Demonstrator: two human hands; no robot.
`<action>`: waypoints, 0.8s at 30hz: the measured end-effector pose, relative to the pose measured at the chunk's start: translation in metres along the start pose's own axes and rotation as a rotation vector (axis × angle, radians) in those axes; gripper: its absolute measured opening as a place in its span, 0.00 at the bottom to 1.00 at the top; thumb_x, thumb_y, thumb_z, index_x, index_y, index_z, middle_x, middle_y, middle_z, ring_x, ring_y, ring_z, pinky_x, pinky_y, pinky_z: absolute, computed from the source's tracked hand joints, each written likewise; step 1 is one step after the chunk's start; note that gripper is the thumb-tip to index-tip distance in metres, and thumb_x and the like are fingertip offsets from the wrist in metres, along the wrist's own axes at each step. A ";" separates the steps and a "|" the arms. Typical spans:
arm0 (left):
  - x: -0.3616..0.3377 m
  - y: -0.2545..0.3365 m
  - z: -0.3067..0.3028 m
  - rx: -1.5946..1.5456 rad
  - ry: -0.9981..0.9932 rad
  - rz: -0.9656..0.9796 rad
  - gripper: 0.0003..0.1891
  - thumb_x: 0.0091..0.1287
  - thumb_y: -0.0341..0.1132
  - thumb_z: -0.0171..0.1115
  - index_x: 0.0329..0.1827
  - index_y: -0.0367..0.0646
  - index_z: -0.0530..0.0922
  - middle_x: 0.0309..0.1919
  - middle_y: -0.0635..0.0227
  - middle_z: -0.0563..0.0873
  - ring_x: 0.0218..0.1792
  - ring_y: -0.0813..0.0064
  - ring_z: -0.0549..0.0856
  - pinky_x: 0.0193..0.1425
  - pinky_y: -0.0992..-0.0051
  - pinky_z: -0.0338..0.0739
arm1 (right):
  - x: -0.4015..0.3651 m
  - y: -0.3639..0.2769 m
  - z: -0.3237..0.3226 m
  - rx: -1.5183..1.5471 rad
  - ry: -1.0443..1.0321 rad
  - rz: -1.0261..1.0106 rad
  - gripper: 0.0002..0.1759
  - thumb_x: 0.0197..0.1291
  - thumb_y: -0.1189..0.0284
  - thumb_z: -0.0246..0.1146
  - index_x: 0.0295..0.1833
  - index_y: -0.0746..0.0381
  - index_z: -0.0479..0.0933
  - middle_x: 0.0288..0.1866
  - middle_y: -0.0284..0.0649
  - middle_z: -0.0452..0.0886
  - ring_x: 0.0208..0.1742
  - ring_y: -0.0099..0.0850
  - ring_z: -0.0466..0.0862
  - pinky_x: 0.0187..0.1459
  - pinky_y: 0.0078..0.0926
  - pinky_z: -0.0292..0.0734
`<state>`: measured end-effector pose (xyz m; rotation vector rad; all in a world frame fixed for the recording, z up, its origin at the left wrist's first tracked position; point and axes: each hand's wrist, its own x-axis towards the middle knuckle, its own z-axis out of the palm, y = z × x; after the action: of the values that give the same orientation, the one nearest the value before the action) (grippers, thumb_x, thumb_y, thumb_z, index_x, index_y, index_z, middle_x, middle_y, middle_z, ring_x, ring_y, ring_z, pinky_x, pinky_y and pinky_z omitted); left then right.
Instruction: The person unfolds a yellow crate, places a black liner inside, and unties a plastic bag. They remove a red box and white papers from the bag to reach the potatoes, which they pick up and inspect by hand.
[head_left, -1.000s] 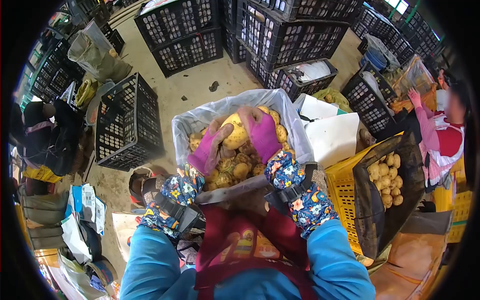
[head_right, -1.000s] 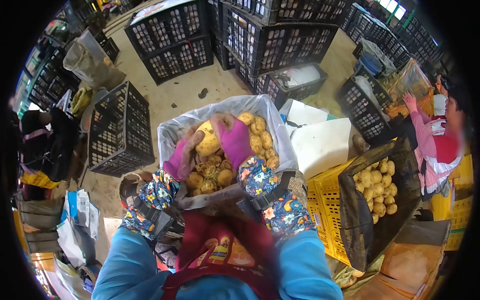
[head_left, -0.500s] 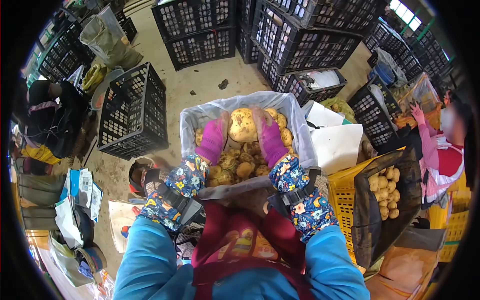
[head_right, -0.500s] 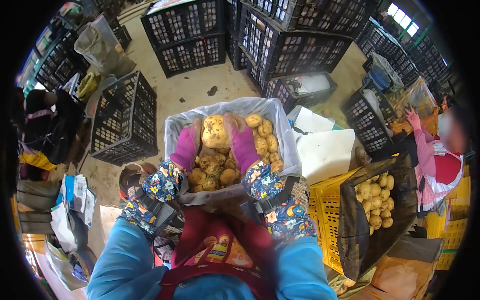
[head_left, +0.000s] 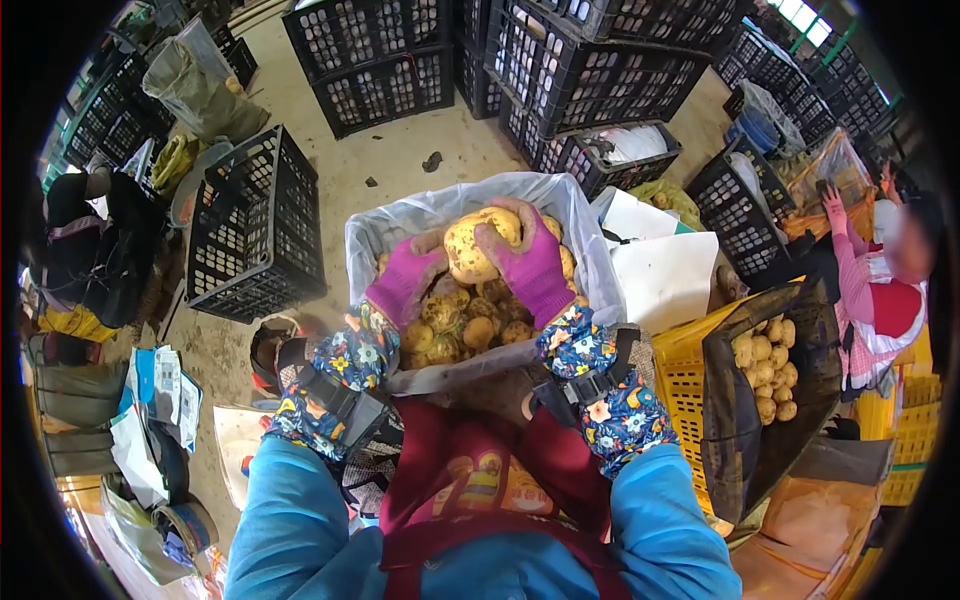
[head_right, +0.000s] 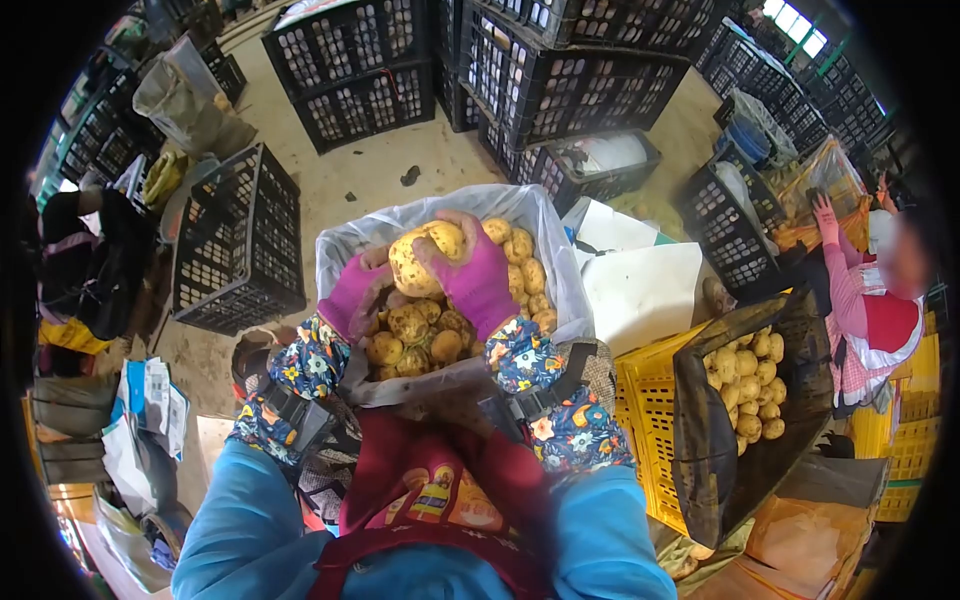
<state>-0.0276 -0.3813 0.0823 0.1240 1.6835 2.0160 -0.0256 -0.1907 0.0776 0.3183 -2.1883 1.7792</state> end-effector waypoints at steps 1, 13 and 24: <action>0.003 -0.007 -0.005 0.004 -0.007 0.027 0.20 0.73 0.40 0.58 0.60 0.34 0.76 0.47 0.69 0.85 0.49 0.75 0.82 0.50 0.74 0.78 | 0.001 0.000 0.001 0.171 0.036 0.131 0.27 0.64 0.61 0.69 0.59 0.69 0.73 0.52 0.41 0.82 0.53 0.27 0.81 0.56 0.25 0.75; 0.016 -0.024 0.019 0.742 0.352 0.525 0.43 0.58 0.40 0.74 0.74 0.36 0.63 0.64 0.51 0.77 0.65 0.63 0.76 0.71 0.67 0.69 | -0.016 -0.007 -0.006 0.102 -0.283 0.351 0.32 0.73 0.73 0.52 0.78 0.66 0.53 0.74 0.55 0.66 0.72 0.42 0.70 0.74 0.33 0.61; 0.013 -0.004 0.004 0.519 0.111 0.330 0.39 0.62 0.35 0.70 0.76 0.39 0.62 0.63 0.57 0.78 0.61 0.66 0.79 0.66 0.69 0.72 | -0.007 0.008 -0.003 0.485 -0.055 0.528 0.40 0.63 0.71 0.65 0.77 0.62 0.55 0.67 0.45 0.73 0.63 0.34 0.77 0.61 0.30 0.76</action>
<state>-0.0359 -0.3721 0.0759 0.5046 2.3556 1.7735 -0.0213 -0.1859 0.0683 -0.1325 -1.9647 2.6139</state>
